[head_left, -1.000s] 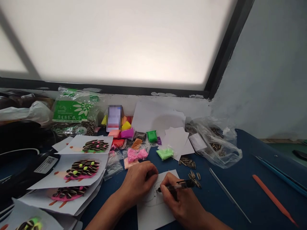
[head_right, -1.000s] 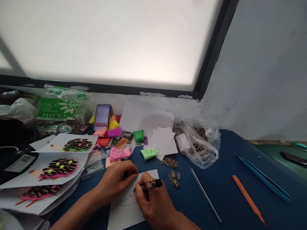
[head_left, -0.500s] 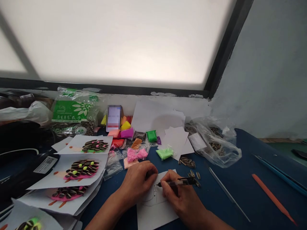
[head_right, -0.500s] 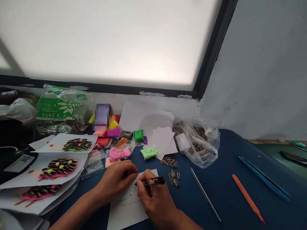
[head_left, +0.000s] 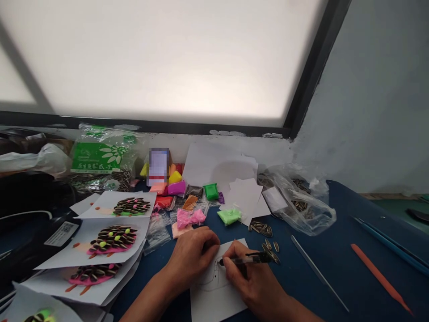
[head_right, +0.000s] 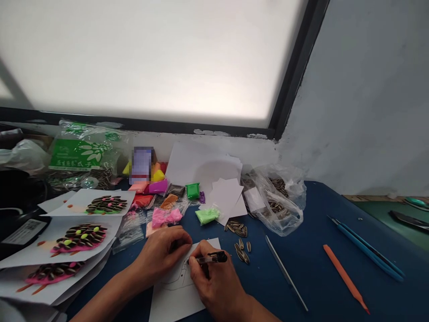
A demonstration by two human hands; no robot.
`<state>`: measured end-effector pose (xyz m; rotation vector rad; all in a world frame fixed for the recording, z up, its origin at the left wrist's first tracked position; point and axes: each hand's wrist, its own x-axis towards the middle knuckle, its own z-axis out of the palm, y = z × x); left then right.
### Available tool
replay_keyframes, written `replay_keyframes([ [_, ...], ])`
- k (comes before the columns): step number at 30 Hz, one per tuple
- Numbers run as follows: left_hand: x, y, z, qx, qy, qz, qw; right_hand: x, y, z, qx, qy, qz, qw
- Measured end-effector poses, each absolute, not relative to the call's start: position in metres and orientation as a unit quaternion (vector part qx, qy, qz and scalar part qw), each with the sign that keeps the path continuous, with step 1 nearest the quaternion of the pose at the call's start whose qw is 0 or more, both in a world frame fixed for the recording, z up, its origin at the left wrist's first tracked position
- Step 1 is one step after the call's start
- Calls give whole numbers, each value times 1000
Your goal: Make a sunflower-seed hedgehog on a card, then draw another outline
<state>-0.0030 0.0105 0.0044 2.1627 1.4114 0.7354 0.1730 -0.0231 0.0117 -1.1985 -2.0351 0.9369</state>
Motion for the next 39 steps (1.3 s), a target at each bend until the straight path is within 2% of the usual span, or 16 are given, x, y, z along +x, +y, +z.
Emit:
replay_keyframes([
  [6, -3, 10, 4, 784, 510, 268, 229, 172, -22, 11, -449, -771, 325, 313],
  [11, -3, 10, 4, 784, 511, 268, 229, 174, -21, 12, -438, -758, 363, 319],
  [15, -3, 9, 4, 784, 514, 264, 229, 177, -20, 12, -459, -745, 347, 338],
  [25, -3, 11, 2, 784, 513, 267, 226, 177, -19, 9, -443, -744, 391, 313],
  [39, -4, 9, 5, 779, 516, 269, 233, 176, -20, 12, -452, -765, 333, 316],
])
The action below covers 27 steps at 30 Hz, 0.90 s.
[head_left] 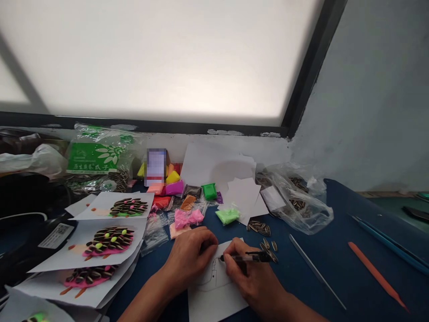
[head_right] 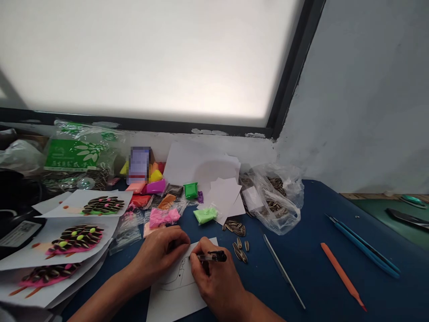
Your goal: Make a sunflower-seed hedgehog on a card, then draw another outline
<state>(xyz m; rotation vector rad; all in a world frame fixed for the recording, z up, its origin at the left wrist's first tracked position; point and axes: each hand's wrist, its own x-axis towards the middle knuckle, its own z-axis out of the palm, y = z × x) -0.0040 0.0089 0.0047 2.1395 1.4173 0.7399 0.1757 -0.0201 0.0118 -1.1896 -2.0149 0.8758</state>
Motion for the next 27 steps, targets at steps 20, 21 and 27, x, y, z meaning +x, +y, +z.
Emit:
replay_keyframes([
  [20, -4, 10, 5, 778, 519, 266, 234, 181, -19, 11, -457, -740, 366, 331],
  [21, -4, 10, 5, 778, 519, 265, 233, 181, -18, 11, -455, -741, 370, 327],
  [27, -4, 10, 5, 779, 519, 266, 229, 180, -18, 11, -457, -743, 373, 318],
])
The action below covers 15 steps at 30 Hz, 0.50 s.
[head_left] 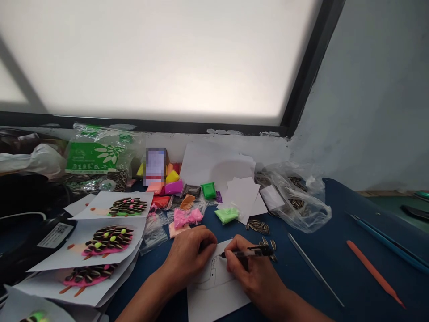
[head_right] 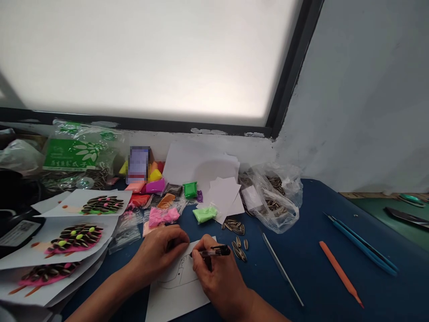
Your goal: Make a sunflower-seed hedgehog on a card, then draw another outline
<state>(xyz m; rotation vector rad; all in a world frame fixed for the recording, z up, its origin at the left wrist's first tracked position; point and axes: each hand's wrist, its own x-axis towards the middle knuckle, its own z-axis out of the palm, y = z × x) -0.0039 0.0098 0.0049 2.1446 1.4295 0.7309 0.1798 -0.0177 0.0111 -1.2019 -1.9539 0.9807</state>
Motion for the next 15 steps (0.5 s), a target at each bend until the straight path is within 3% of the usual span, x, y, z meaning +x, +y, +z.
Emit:
replay_keyframes([
  [15, -4, 10, 5, 779, 519, 265, 232, 180, -18, 11, -456, -755, 350, 314],
])
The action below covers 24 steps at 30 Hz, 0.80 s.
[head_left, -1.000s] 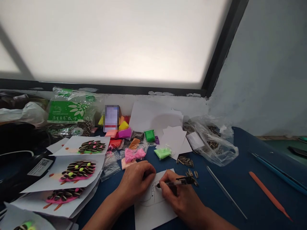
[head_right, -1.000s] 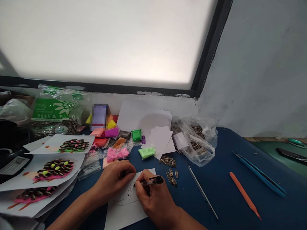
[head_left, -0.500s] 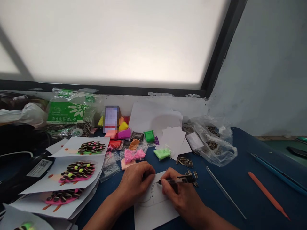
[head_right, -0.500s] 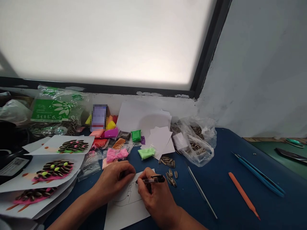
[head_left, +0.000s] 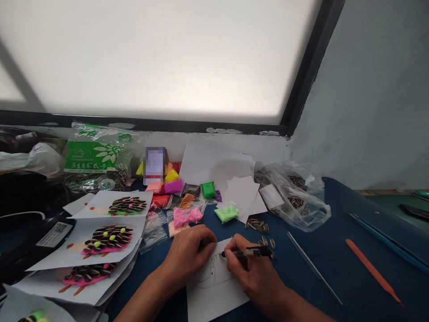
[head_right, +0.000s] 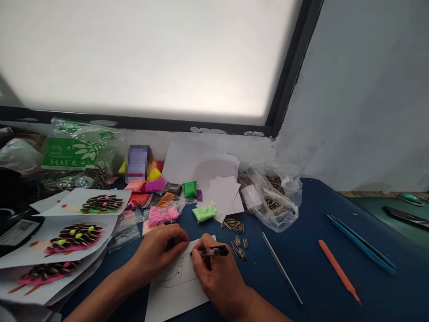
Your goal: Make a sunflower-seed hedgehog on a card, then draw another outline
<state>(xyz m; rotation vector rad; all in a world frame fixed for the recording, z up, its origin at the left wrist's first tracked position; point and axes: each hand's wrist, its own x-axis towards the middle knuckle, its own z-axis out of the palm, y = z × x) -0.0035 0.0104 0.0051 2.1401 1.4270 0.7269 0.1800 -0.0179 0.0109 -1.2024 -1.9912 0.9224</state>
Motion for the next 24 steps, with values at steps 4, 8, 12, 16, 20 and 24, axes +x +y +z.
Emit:
replay_keyframes([
  [4, -3, 10, 6, 779, 519, 265, 230, 181, -18, 11, -451, -760, 349, 312],
  [8, -4, 9, 6, 780, 520, 263, 228, 180, -19, 12, -454, -762, 336, 317],
  [12, -4, 8, 6, 783, 519, 257, 228, 181, -19, 15, -452, -756, 355, 314],
  [16, -4, 9, 9, 784, 518, 254, 230, 182, -19, 15, -471, -741, 343, 334],
  [20, -3, 9, 10, 783, 520, 253, 231, 182, -18, 13, -469, -740, 346, 335],
  [24, -3, 9, 8, 783, 519, 254, 231, 183, -16, 12, -469, -742, 356, 321],
])
